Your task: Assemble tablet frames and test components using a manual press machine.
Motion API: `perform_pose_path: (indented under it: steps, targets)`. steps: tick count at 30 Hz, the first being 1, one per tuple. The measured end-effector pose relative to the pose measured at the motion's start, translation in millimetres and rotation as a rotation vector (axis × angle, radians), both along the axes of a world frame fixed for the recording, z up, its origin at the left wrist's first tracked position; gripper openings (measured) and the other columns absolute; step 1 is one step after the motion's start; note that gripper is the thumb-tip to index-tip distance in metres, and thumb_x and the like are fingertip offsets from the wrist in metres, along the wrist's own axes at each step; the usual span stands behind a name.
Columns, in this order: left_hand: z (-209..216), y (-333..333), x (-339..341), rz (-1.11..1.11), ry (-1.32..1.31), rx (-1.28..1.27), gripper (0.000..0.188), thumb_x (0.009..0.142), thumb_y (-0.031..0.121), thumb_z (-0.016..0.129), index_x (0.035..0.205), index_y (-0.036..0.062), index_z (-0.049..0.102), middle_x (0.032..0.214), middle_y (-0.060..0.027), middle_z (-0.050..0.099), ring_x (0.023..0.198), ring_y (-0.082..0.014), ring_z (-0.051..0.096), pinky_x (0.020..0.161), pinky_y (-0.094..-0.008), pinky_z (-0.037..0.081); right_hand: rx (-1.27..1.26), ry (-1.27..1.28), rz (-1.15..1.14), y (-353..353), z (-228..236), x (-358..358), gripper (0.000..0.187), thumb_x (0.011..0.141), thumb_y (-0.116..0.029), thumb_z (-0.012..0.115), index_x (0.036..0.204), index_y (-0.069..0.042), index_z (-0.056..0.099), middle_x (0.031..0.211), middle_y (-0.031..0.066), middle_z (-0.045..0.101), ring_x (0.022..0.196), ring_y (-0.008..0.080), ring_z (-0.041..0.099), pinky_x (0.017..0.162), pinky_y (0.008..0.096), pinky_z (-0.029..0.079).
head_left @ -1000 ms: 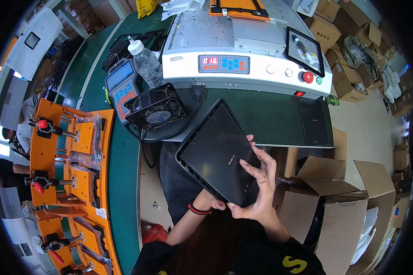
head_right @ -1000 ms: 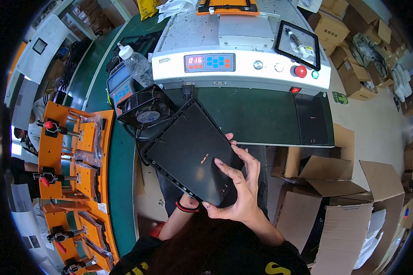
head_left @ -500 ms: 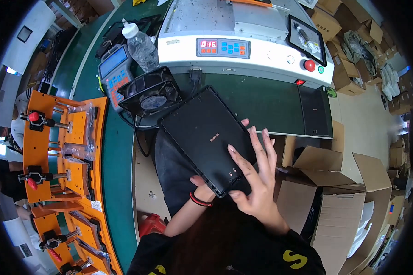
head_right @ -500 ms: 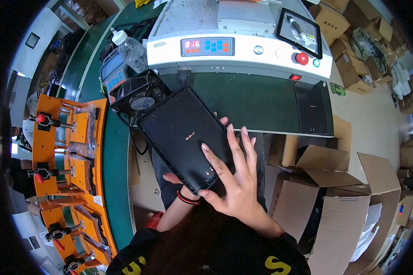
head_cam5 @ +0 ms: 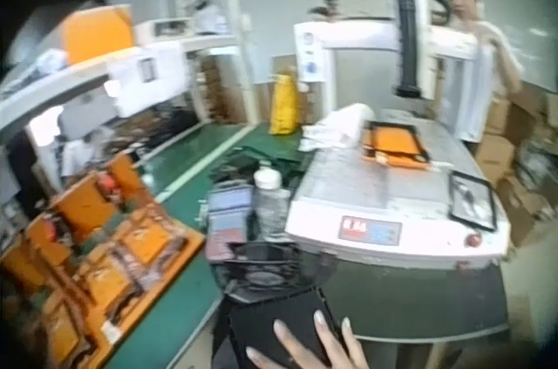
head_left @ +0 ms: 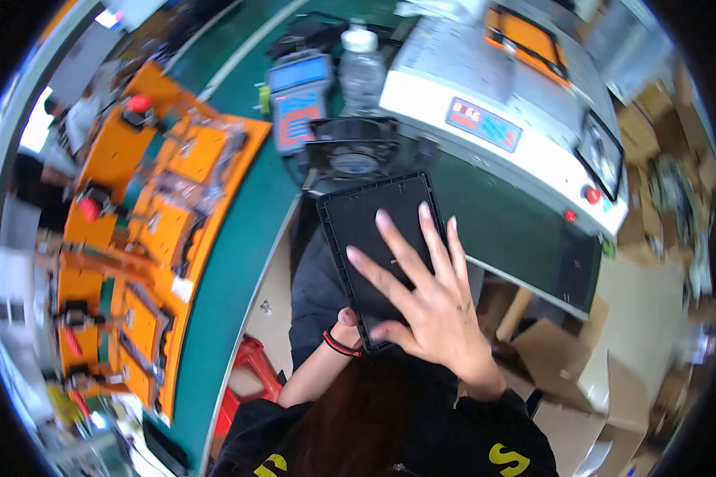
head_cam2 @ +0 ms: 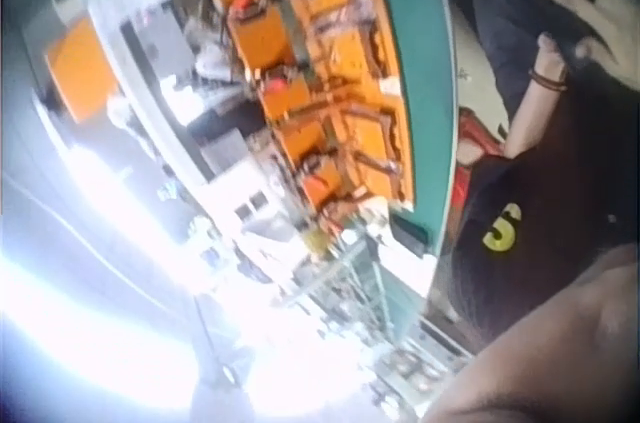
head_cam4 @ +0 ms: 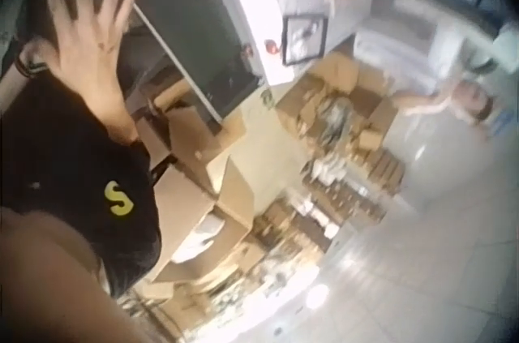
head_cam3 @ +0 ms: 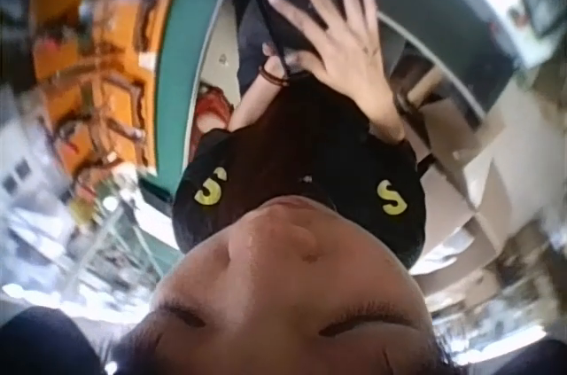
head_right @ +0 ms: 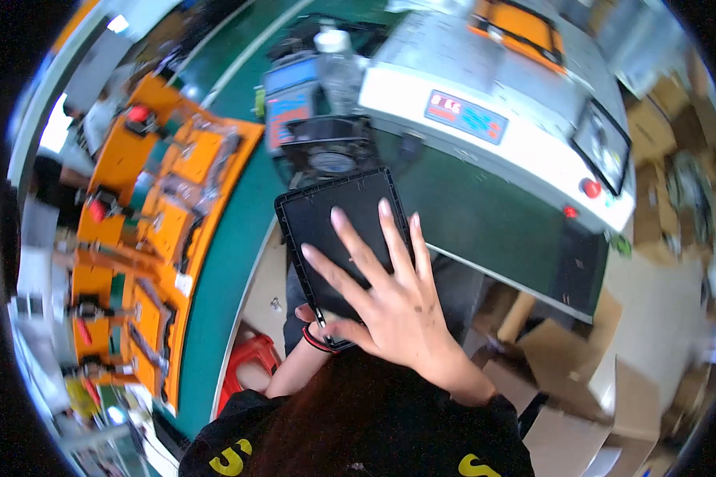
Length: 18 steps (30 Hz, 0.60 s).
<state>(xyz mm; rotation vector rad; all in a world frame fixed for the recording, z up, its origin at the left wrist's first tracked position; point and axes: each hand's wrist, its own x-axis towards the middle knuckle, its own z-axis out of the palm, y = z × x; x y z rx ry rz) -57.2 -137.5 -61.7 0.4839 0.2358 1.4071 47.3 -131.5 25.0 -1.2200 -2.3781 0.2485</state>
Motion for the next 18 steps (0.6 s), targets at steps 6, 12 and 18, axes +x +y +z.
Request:
perform_pose_path:
  steps: [6,12,18]
  targets:
    - [-1,13,-58,-0.124,0.029,0.351,0.114,0.06,0.07,0.065,0.141,0.0042,0.02,0.146,-0.0159,0.022,0.133,-0.0297,0.026,0.108,-0.0436,0.025,-0.087,-0.074,0.483,-5,-3,-16,0.071,0.081,-0.067,0.033,0.133,-0.02,0.045,0.142,0.0042,0.035,0.132,0.0336,0.028,0.103,0.0618,0.01]
    - [9,-70,-75,0.402,0.242,-0.169,0.109,0.063,0.072,0.061,0.14,0.004,0.022,0.146,-0.0176,0.021,0.131,-0.0296,0.03,0.106,-0.0438,0.028,0.105,-0.034,0.46,27,0,-76,0.069,0.085,-0.063,0.027,0.135,-0.019,0.042,0.146,0.0132,0.026,0.132,0.0439,0.02,0.104,0.0589,0.012]
    - [1,-47,-134,0.217,-0.014,0.257,0.119,0.056,0.069,0.07,0.142,0.0079,0.015,0.143,-0.0213,0.022,0.128,-0.0335,0.032,0.104,-0.0473,0.032,-0.02,-0.045,0.818,-22,-18,-97,0.064,0.083,-0.062,0.036,0.131,-0.022,0.047,0.14,0.0027,0.038,0.13,0.0299,0.033,0.103,0.0581,0.014]
